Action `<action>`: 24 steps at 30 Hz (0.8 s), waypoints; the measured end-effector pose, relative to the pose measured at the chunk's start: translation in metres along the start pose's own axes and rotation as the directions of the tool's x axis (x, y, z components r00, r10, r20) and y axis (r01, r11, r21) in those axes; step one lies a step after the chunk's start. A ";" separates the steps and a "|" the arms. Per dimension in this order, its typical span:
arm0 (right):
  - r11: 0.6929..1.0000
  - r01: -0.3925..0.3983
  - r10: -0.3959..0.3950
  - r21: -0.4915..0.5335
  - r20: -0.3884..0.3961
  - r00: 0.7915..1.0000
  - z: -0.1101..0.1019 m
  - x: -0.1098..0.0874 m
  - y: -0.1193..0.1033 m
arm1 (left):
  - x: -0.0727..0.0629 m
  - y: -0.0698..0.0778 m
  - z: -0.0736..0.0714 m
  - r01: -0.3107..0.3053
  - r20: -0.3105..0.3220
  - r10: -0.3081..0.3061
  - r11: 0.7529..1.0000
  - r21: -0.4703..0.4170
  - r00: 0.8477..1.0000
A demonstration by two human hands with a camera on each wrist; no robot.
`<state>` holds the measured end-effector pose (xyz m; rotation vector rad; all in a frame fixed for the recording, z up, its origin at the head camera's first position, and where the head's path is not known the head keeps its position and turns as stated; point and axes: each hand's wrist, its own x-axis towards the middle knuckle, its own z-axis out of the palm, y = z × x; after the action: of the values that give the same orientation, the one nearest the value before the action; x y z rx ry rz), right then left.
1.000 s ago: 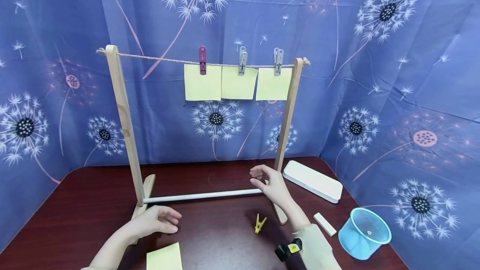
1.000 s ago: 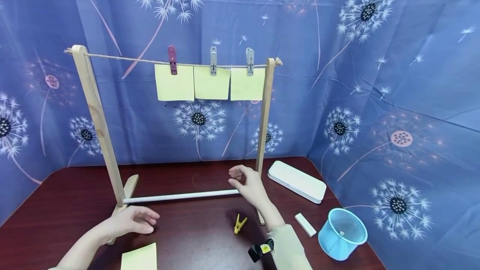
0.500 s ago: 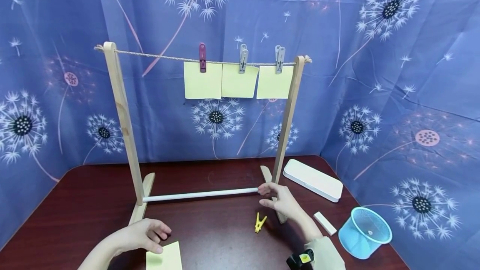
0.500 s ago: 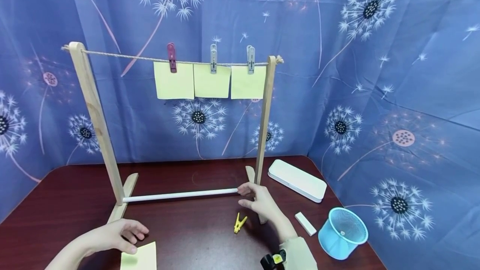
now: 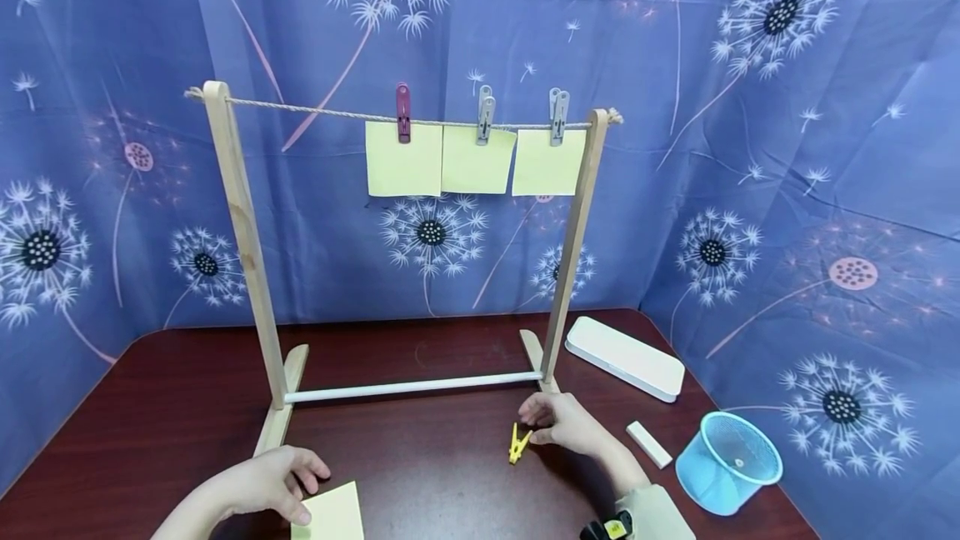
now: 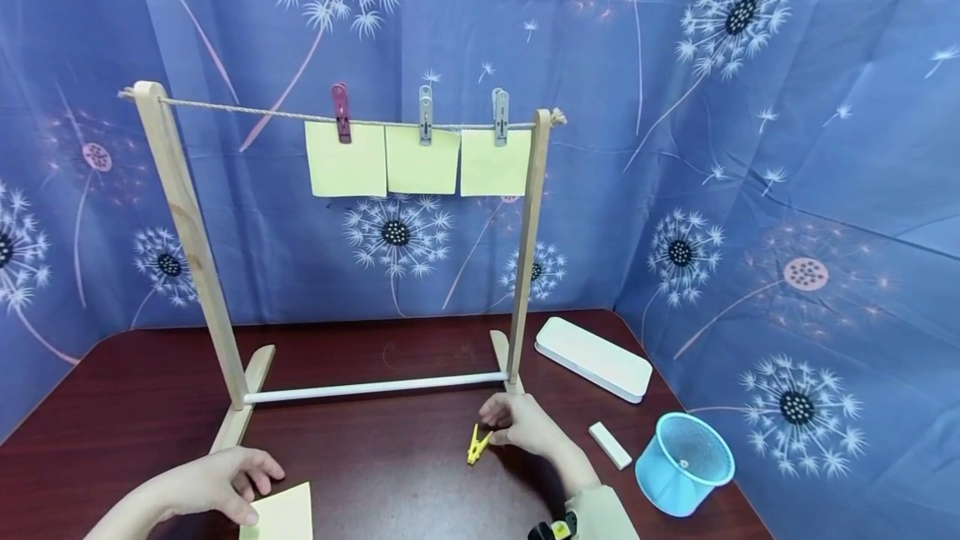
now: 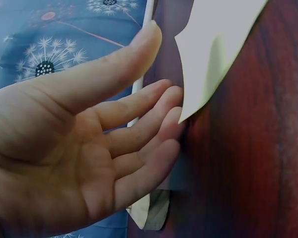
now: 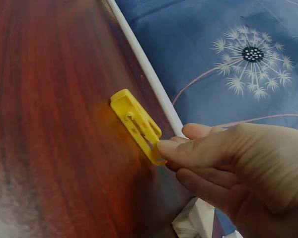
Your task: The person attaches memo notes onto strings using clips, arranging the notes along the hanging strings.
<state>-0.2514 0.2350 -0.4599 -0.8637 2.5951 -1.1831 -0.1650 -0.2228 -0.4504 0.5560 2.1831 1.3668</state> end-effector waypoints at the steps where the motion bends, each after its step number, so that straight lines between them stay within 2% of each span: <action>1: 1.000 0.001 -0.001 -0.008 0.003 1.000 0.001 0.000 0.000 | 0.000 0.000 0.000 -0.006 -0.004 0.006 1.000 0.001 1.000; 9: 1.000 0.002 -0.002 -0.015 -0.006 1.000 0.007 -0.002 0.003 | 0.002 -0.006 0.004 -0.046 -0.045 0.046 0.999 -0.003 0.998; 14: 1.000 -0.001 0.000 -0.025 -0.029 1.000 0.009 -0.002 0.003 | 0.005 -0.010 0.007 -0.078 -0.084 0.081 0.996 0.037 0.993; 18: 0.999 -0.002 0.000 -0.040 -0.042 0.999 0.010 -0.001 0.001 | 0.006 -0.011 0.008 -0.062 -0.113 0.068 0.996 0.058 0.991; 24: 0.999 -0.001 0.000 -0.033 -0.031 1.000 0.014 0.002 -0.003 | 0.010 -0.012 0.009 -0.062 -0.123 0.064 0.998 0.026 0.990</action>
<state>-0.2473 0.2237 -0.4670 -0.8584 2.6465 -1.1655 -0.1684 -0.2151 -0.4664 0.5661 2.2993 1.4473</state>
